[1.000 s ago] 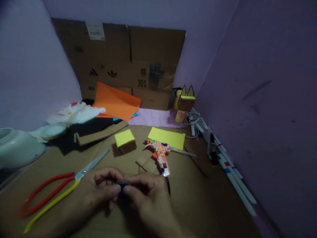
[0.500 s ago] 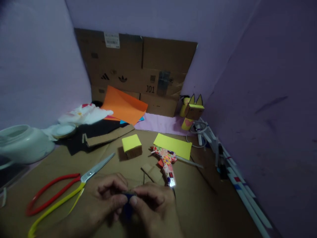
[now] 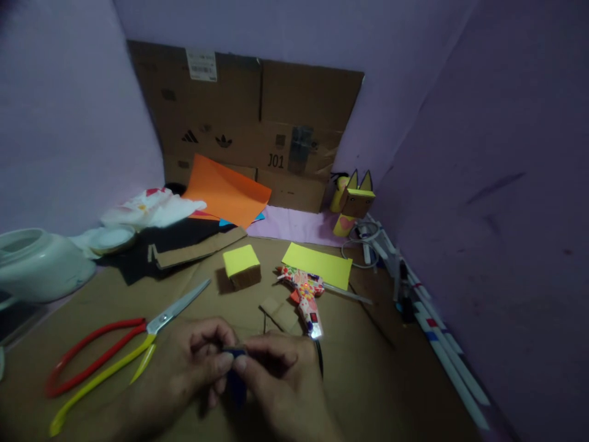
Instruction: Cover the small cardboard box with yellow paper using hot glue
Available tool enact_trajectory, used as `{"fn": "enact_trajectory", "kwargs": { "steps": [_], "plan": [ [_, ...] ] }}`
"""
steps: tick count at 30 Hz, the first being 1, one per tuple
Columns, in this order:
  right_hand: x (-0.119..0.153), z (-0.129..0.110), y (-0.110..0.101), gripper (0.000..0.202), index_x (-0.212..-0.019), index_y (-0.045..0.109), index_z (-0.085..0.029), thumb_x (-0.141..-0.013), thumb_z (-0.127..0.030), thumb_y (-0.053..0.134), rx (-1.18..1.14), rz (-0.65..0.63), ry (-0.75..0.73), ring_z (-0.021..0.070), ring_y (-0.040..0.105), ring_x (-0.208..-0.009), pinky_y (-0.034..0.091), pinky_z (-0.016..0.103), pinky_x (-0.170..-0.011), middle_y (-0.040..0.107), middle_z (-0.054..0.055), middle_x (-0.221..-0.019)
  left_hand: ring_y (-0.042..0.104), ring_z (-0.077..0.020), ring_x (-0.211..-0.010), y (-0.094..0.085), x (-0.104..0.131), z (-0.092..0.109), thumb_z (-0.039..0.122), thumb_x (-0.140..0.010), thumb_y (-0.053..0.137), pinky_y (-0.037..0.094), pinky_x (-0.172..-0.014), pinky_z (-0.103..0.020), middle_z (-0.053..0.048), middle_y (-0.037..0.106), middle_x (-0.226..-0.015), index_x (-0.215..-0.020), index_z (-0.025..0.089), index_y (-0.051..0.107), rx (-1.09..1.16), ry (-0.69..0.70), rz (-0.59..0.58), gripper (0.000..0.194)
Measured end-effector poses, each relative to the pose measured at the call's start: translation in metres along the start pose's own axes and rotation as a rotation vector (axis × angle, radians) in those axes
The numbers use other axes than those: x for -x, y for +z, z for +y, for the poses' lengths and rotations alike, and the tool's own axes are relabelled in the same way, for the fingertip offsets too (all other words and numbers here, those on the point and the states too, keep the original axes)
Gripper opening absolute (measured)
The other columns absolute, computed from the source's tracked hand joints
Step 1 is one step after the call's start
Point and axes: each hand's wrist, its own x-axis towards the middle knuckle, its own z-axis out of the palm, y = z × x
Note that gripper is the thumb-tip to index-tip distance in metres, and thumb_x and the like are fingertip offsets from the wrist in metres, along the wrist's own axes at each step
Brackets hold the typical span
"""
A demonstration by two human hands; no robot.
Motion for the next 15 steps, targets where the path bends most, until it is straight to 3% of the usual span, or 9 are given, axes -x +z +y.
{"fn": "enact_trajectory", "kwargs": {
  "steps": [4, 7, 11, 15],
  "plan": [
    [-0.0002, -0.0024, 0.0049, 0.022, -0.081, 0.07, -0.015, -0.064, -0.03, 0.071, -0.175, -0.048, 0.069, 0.0159, 0.062, -0.056, 0.048, 0.024, -0.053, 0.069, 0.005, -0.063, 0.051, -0.0096, -0.039, 0.0004, -0.0033, -0.0052, 0.042, -0.067, 0.066, 0.04, -0.04, -0.019, 0.001, 0.057, -0.05, -0.071, 0.016, 0.05, 0.136, 0.037, 0.014, 0.032],
    [0.0005, -0.0025, 0.0068, 0.01, -0.068, 0.067, -0.014, -0.07, -0.024, 0.064, -0.098, -0.013, 0.044, 0.0133, 0.058, -0.053, 0.045, 0.022, -0.052, 0.066, 0.004, -0.059, 0.053, -0.0104, -0.044, -0.0001, -0.0044, -0.0069, 0.043, -0.068, 0.066, 0.043, -0.046, -0.02, 0.0, 0.058, -0.054, -0.073, 0.016, 0.048, 0.157, 0.054, -0.019, 0.033],
    [0.0001, -0.0012, 0.0032, 0.012, -0.059, 0.068, -0.013, -0.065, -0.015, 0.058, 0.148, 0.11, -0.05, 0.0109, 0.051, -0.049, 0.038, 0.02, -0.045, 0.059, 0.001, -0.054, 0.053, -0.0124, -0.06, -0.0028, -0.0026, -0.0037, 0.038, -0.071, 0.064, 0.041, -0.054, -0.021, -0.001, 0.057, -0.066, -0.075, 0.016, 0.052, -0.028, 0.105, -0.013, 0.025],
    [0.0021, 0.0022, -0.0007, 0.013, -0.064, 0.07, -0.013, -0.064, -0.013, 0.057, 0.257, 0.063, -0.143, 0.0112, 0.053, -0.051, 0.037, 0.019, -0.046, 0.059, 0.001, -0.055, 0.051, -0.0148, -0.066, -0.0042, -0.001, -0.0011, 0.03, -0.073, 0.059, 0.04, -0.059, -0.023, 0.0, 0.053, -0.069, -0.073, 0.017, 0.055, -0.248, 0.206, 0.008, 0.014]
  ]
}}
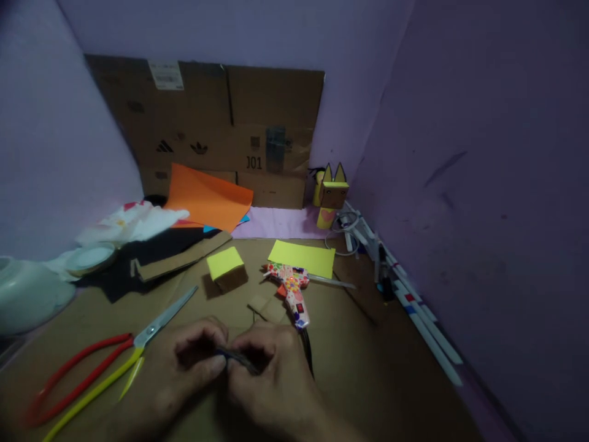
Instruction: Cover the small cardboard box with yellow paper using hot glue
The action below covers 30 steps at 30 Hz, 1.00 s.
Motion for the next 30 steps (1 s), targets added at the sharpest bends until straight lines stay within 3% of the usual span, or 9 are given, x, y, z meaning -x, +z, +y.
{"fn": "enact_trajectory", "kwargs": {
  "steps": [4, 8, 16, 23, 26, 30],
  "plan": [
    [0.003, 0.003, 0.002, 0.011, -0.065, 0.069, -0.014, -0.066, -0.012, 0.057, 0.104, -0.017, -0.081, 0.0118, 0.055, -0.053, 0.039, 0.02, -0.048, 0.061, 0.001, -0.058, 0.048, -0.0142, -0.063, 0.0, 0.0, 0.0, 0.024, -0.071, 0.057, 0.038, -0.057, -0.023, 0.001, 0.051, -0.064, -0.068, 0.017, 0.054, -0.033, 0.047, 0.012, 0.008],
    [0.002, 0.004, 0.004, 0.008, -0.067, 0.066, -0.014, -0.066, -0.012, 0.058, 0.064, 0.052, -0.104, 0.0119, 0.056, -0.055, 0.04, 0.021, -0.05, 0.061, 0.002, -0.061, 0.048, -0.0138, -0.066, 0.0, 0.0, -0.002, 0.021, -0.071, 0.058, 0.038, -0.059, -0.023, 0.002, 0.051, -0.067, -0.068, 0.018, 0.055, 0.078, 0.064, 0.027, 0.005],
    [-0.003, -0.005, 0.002, 0.013, -0.073, 0.069, -0.016, -0.063, -0.013, 0.062, -0.139, 0.118, -0.003, 0.0144, 0.058, -0.061, 0.044, 0.023, -0.054, 0.065, 0.003, -0.067, 0.047, -0.0124, -0.068, 0.0, -0.004, -0.011, 0.023, -0.065, 0.07, 0.039, -0.06, -0.021, 0.002, 0.052, -0.07, -0.067, 0.017, 0.056, 0.48, -0.054, 0.17, 0.015],
    [-0.005, -0.006, 0.001, 0.009, -0.064, 0.073, -0.018, -0.059, -0.014, 0.066, -0.276, 0.198, 0.019, 0.0119, 0.054, -0.051, 0.043, 0.023, -0.048, 0.064, 0.001, -0.056, 0.048, -0.012, -0.068, 0.002, -0.003, -0.006, 0.022, -0.064, 0.072, 0.04, -0.062, -0.02, 0.002, 0.053, -0.069, -0.065, 0.017, 0.059, 0.483, -0.041, 0.188, 0.014],
    [-0.006, -0.007, 0.002, 0.009, -0.062, 0.073, -0.018, -0.055, -0.014, 0.07, -0.367, 0.199, 0.114, 0.0116, 0.056, -0.052, 0.043, 0.023, -0.049, 0.065, 0.001, -0.057, 0.048, -0.012, -0.068, 0.001, -0.003, -0.005, 0.023, -0.064, 0.072, 0.04, -0.06, -0.02, 0.002, 0.053, -0.069, -0.064, 0.017, 0.059, 0.483, -0.023, 0.187, 0.014],
    [-0.009, -0.008, 0.003, 0.015, -0.059, 0.07, -0.016, -0.046, -0.016, 0.078, -0.6, 0.183, 0.358, 0.0112, 0.058, -0.048, 0.045, 0.022, -0.047, 0.066, 0.0, -0.055, 0.049, -0.0126, -0.069, 0.001, -0.003, -0.007, 0.023, -0.064, 0.072, 0.04, -0.061, -0.021, 0.001, 0.053, -0.072, -0.064, 0.017, 0.058, 0.497, -0.028, 0.2, 0.015]
  ]
}}
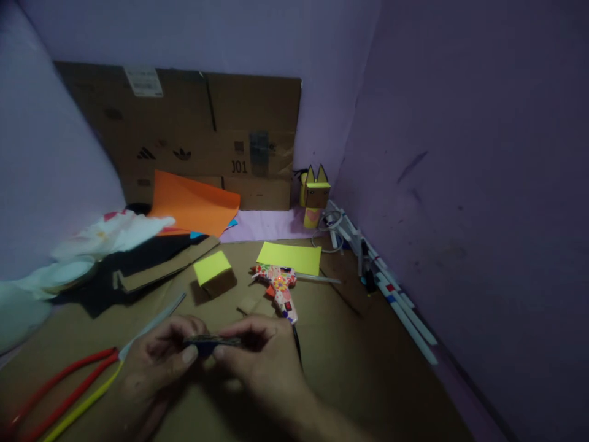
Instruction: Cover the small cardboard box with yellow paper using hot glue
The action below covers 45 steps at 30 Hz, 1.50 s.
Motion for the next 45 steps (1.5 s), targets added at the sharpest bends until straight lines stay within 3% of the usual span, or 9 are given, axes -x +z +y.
{"fn": "enact_trajectory", "kwargs": {
  "steps": [3, 13, 22, 30, 34, 38, 42, 45],
  "plan": [
    [-0.002, 0.001, -0.001, 0.026, -0.061, 0.068, -0.014, -0.041, -0.021, 0.083, -0.123, -0.013, 0.099, 0.0106, 0.058, -0.043, 0.044, 0.021, -0.045, 0.065, -0.001, -0.05, 0.049, -0.012, -0.068, 0.0, 0.0, -0.001, 0.025, -0.065, 0.072, 0.04, -0.06, -0.02, 0.002, 0.053, -0.072, -0.066, 0.018, 0.058, 0.018, 0.013, 0.021, 0.015],
    [-0.001, 0.0, -0.007, 0.021, -0.058, 0.068, -0.013, -0.046, -0.023, 0.082, -0.082, -0.008, 0.018, 0.0085, 0.056, -0.044, 0.042, 0.019, -0.046, 0.065, -0.001, -0.049, 0.05, -0.0127, -0.064, 0.004, 0.003, 0.001, 0.028, -0.063, 0.072, 0.04, -0.056, -0.02, 0.0, 0.056, -0.071, -0.064, 0.017, 0.059, -0.122, 0.08, 0.076, 0.017],
    [-0.003, 0.003, -0.01, 0.024, -0.059, 0.067, -0.013, -0.048, -0.027, 0.083, -0.06, -0.03, 0.02, 0.0105, 0.057, -0.044, 0.043, 0.019, -0.045, 0.066, 0.001, -0.049, 0.05, -0.0131, -0.064, -0.004, 0.004, 0.005, 0.031, -0.068, 0.068, 0.04, -0.057, -0.021, 0.0, 0.056, -0.07, -0.07, 0.017, 0.058, -0.289, 0.073, -0.032, 0.017],
    [-0.003, 0.012, -0.01, 0.026, -0.066, 0.064, -0.014, -0.054, -0.029, 0.082, -0.21, -0.102, 0.069, 0.0119, 0.06, -0.048, 0.048, 0.023, -0.051, 0.065, 0.001, -0.053, 0.052, -0.0119, -0.055, 0.002, 0.007, 0.011, 0.033, -0.063, 0.071, 0.038, -0.05, -0.02, -0.001, 0.06, -0.06, -0.068, 0.015, 0.059, -0.275, 0.02, -0.007, 0.022],
    [-0.004, 0.013, -0.01, 0.028, -0.073, 0.064, -0.015, -0.055, -0.028, 0.082, -0.173, -0.166, 0.04, 0.0102, 0.058, -0.052, 0.047, 0.021, -0.053, 0.063, -0.001, -0.058, 0.054, -0.0107, -0.052, 0.001, 0.0, 0.009, 0.023, -0.058, 0.073, 0.039, -0.05, -0.019, 0.0, 0.061, -0.057, -0.066, 0.015, 0.057, 0.0, -0.162, 0.005, 0.02],
    [-0.003, 0.008, -0.008, 0.045, -0.093, 0.067, -0.024, -0.051, -0.021, 0.083, -0.108, -0.268, -0.039, 0.0119, 0.058, -0.064, 0.047, 0.022, -0.055, 0.063, 0.0, -0.081, 0.049, -0.0098, -0.038, 0.0, -0.006, 0.007, 0.017, -0.053, 0.067, 0.038, -0.039, -0.02, -0.002, 0.06, -0.053, -0.062, 0.013, 0.057, 0.253, -0.404, -0.061, 0.014],
    [-0.002, 0.003, -0.004, 0.018, -0.075, 0.074, -0.024, -0.058, -0.02, 0.078, 0.078, -0.313, -0.219, 0.0146, 0.056, -0.077, 0.046, 0.025, -0.068, 0.058, 0.001, -0.08, 0.046, -0.0087, -0.036, 0.001, -0.006, 0.006, 0.016, -0.054, 0.062, 0.042, -0.036, -0.022, -0.003, 0.058, -0.054, -0.066, 0.011, 0.06, 0.295, -0.537, -0.17, 0.014],
    [-0.004, 0.001, -0.005, 0.005, -0.064, 0.073, -0.021, -0.062, -0.024, 0.076, 0.094, -0.264, -0.209, 0.0131, 0.055, -0.07, 0.045, 0.023, -0.064, 0.058, 0.0, -0.074, 0.049, -0.0095, -0.041, 0.001, -0.003, 0.005, 0.026, -0.064, 0.064, 0.041, -0.039, -0.02, -0.002, 0.058, -0.056, -0.075, 0.012, 0.062, 0.17, -0.441, -0.172, 0.019]
  ]
}}
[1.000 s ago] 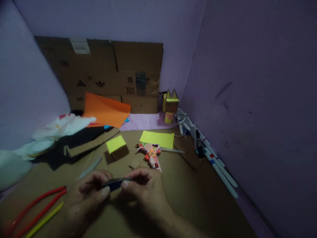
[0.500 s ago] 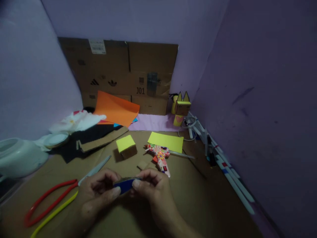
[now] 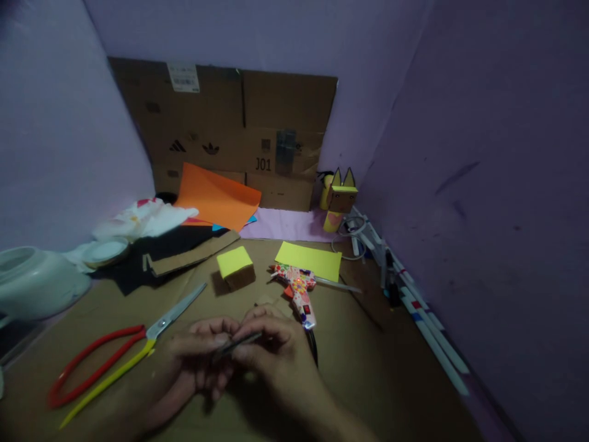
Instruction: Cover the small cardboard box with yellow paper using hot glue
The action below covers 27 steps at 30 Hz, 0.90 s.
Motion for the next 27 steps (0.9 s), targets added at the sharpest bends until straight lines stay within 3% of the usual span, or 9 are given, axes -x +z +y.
{"fn": "enact_trajectory", "kwargs": {
  "steps": [3, 6, 10, 14, 21, 27],
  "plan": [
    [-0.002, 0.002, -0.004, 0.011, -0.065, 0.07, -0.018, -0.065, -0.028, 0.073, -0.071, 0.019, 0.117, 0.0096, 0.052, -0.055, 0.042, 0.02, -0.053, 0.06, -0.001, -0.063, 0.052, -0.0096, -0.05, -0.001, 0.003, -0.001, 0.039, -0.068, 0.067, 0.039, -0.044, -0.018, -0.004, 0.062, -0.066, -0.088, 0.013, 0.065, -0.233, 0.177, 0.074, 0.033],
    [-0.004, 0.004, -0.006, 0.02, -0.065, 0.07, -0.014, -0.064, -0.033, 0.074, -0.078, 0.035, 0.214, 0.0093, 0.052, -0.052, 0.041, 0.02, -0.052, 0.062, 0.001, -0.058, 0.051, -0.0095, -0.052, -0.001, 0.005, -0.001, 0.04, -0.064, 0.071, 0.038, -0.047, -0.019, -0.004, 0.062, -0.063, -0.089, 0.012, 0.067, -0.35, 0.206, 0.096, 0.037],
    [-0.005, 0.004, -0.004, 0.027, -0.063, 0.069, -0.012, -0.064, -0.039, 0.072, -0.01, 0.063, 0.243, 0.0084, 0.049, -0.05, 0.039, 0.02, -0.05, 0.062, 0.001, -0.056, 0.047, -0.009, -0.045, -0.003, 0.003, -0.001, 0.038, -0.065, 0.069, 0.034, -0.041, -0.018, -0.001, 0.057, -0.051, -0.078, 0.011, 0.067, -0.337, 0.188, 0.173, 0.03],
    [-0.007, 0.005, -0.003, 0.033, -0.06, 0.067, -0.011, -0.064, -0.043, 0.072, -0.004, 0.091, 0.237, 0.0074, 0.047, -0.049, 0.038, 0.018, -0.048, 0.06, 0.0, -0.053, 0.048, -0.0082, -0.043, -0.006, 0.0, -0.004, 0.034, -0.067, 0.068, 0.034, -0.04, -0.018, 0.0, 0.058, -0.05, -0.071, 0.012, 0.065, -0.313, 0.206, 0.176, 0.023],
    [-0.007, 0.008, -0.003, 0.038, -0.065, 0.066, -0.012, -0.058, -0.048, 0.074, -0.081, 0.137, 0.339, 0.011, 0.054, -0.05, 0.048, 0.024, -0.048, 0.063, 0.002, -0.057, 0.048, -0.0082, -0.04, -0.006, -0.002, -0.003, 0.033, -0.068, 0.066, 0.035, -0.038, -0.017, 0.001, 0.057, -0.047, -0.067, 0.013, 0.06, -0.258, 0.291, 0.367, 0.021],
    [-0.006, 0.011, -0.005, 0.035, -0.067, 0.065, -0.013, -0.06, -0.046, 0.074, -0.138, 0.127, 0.304, 0.0093, 0.053, -0.05, 0.049, 0.021, -0.048, 0.061, 0.0, -0.058, 0.045, -0.0064, -0.038, -0.004, -0.002, 0.0, 0.033, -0.068, 0.067, 0.033, -0.036, -0.014, 0.002, 0.055, -0.044, -0.067, 0.013, 0.06, -0.202, 0.31, 0.375, 0.021]
  ]
}}
